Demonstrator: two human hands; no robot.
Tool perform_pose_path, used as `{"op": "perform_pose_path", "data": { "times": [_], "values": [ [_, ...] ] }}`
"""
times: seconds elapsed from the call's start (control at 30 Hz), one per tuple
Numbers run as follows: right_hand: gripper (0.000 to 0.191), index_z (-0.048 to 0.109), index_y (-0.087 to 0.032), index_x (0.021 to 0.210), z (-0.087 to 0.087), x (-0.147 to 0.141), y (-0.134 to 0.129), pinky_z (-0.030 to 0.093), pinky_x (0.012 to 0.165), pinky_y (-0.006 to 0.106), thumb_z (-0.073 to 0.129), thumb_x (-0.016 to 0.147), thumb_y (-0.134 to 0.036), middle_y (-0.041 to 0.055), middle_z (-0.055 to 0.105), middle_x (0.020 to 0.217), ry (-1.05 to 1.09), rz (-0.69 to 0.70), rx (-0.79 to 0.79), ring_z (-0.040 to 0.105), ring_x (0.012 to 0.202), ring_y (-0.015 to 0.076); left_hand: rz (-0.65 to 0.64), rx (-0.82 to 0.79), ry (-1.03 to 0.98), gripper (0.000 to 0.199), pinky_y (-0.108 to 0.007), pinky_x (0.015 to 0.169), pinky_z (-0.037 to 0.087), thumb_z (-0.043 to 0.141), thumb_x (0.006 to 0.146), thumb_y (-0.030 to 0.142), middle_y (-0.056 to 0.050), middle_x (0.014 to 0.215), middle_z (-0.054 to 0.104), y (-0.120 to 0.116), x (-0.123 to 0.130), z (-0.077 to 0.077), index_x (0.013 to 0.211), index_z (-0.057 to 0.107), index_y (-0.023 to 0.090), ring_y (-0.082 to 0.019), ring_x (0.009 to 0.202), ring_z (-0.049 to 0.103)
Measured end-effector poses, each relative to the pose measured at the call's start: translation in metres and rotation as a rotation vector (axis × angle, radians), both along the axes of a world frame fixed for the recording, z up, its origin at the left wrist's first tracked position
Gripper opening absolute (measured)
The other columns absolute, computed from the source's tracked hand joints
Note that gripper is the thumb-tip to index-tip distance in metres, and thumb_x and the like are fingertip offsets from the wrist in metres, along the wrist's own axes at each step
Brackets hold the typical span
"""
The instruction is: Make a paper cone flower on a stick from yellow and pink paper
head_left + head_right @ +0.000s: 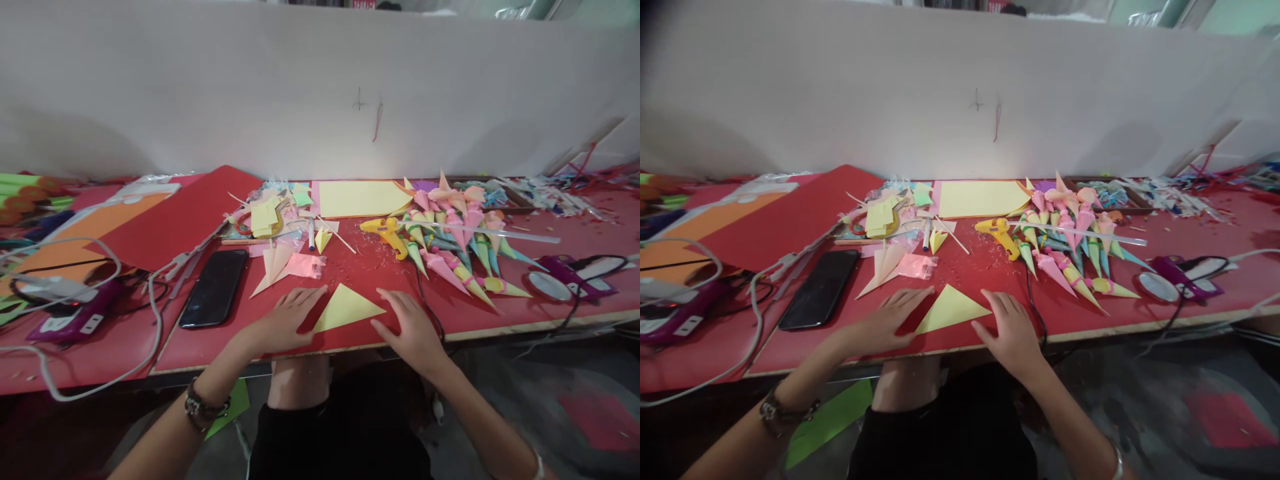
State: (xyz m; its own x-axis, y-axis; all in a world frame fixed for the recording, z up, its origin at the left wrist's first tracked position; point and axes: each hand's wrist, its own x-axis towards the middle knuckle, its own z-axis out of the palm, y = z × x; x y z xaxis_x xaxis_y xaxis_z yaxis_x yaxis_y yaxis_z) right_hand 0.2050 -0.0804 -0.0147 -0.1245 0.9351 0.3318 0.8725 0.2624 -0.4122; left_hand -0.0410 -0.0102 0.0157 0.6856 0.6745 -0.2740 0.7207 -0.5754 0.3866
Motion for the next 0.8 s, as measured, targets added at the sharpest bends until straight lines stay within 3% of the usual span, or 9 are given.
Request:
{"op": "perform_pose_path", "data": {
  "times": [0.17,0.27,0.43,0.53,0.6,0.7,0.8],
  "values": [
    [0.047,0.043,-0.016,0.119,-0.002,-0.024,0.011,0.038,0.079,0.038,0.053,0.075,-0.029,0.0099,0.058,0.101,0.019,0.006,-0.109,0.050,0.094,0.0252,0.194,0.233,-0.204,0.056,-0.041,0.094,0.032,0.050,0.076,0.042,-0.011,0.124,0.044,-0.017,0.024,-0.016,0.124,0.037,0.016,-0.025,0.112,0.039],
    [0.034,0.049,-0.017,0.111,-0.003,-0.032,0.012,0.033,0.078,0.038,0.049,0.077,-0.021,0.0081,0.060,0.094,0.045,-0.022,-0.115,0.051,0.091,0.0238,0.270,0.353,-0.286,0.046,-0.040,0.087,0.038,0.056,0.074,0.032,-0.010,0.113,0.050,-0.024,0.037,-0.023,0.115,0.044,0.015,-0.024,0.102,0.044],
    [0.017,0.057,-0.020,0.090,0.002,-0.038,0.008,0.028,0.076,0.036,0.045,0.080,-0.015,0.0031,0.062,0.084,0.107,0.032,-0.156,0.053,0.082,0.0195,0.309,0.523,-0.374,0.026,-0.037,0.078,0.040,0.055,0.075,0.020,-0.006,0.102,0.051,-0.028,0.047,-0.019,0.101,0.055,0.023,-0.022,0.090,0.046],
    [0.016,0.058,-0.021,0.088,0.009,-0.039,0.006,0.027,0.079,0.037,0.045,0.080,-0.016,0.0016,0.060,0.083,0.120,0.074,-0.168,0.052,0.083,0.0179,0.282,0.465,-0.448,0.017,-0.031,0.071,0.041,0.050,0.075,0.014,-0.004,0.095,0.050,-0.028,0.047,-0.013,0.087,0.059,0.023,-0.017,0.080,0.048],
    [0.017,0.059,-0.023,0.094,0.014,-0.036,0.004,0.028,0.082,0.038,0.049,0.080,-0.026,0.0030,0.058,0.090,0.117,0.123,-0.158,0.050,0.088,0.0191,0.286,0.360,-0.554,0.019,-0.027,0.068,0.041,0.046,0.072,0.007,-0.004,0.095,0.049,-0.028,0.046,-0.011,0.079,0.057,0.020,-0.015,0.078,0.050],
    [0.041,0.054,-0.028,0.110,0.021,-0.024,0.004,0.030,0.089,0.040,0.055,0.072,-0.046,0.0070,0.047,0.111,0.116,0.191,-0.179,0.040,0.107,0.0245,0.262,0.200,-0.745,0.023,-0.025,0.071,0.040,0.040,0.063,-0.001,-0.003,0.089,0.051,-0.028,0.039,-0.009,0.072,0.050,0.018,-0.013,0.080,0.051],
    [0.058,0.048,-0.032,0.118,0.023,-0.011,0.004,0.026,0.096,0.044,0.060,0.065,-0.052,0.0069,0.027,0.132,0.109,0.255,-0.266,0.023,0.122,0.0290,0.214,0.050,-0.868,0.021,-0.025,0.071,0.039,0.038,0.061,0.000,-0.001,0.080,0.052,-0.029,0.030,-0.009,0.070,0.043,0.018,-0.013,0.077,0.050]
  ]
}}
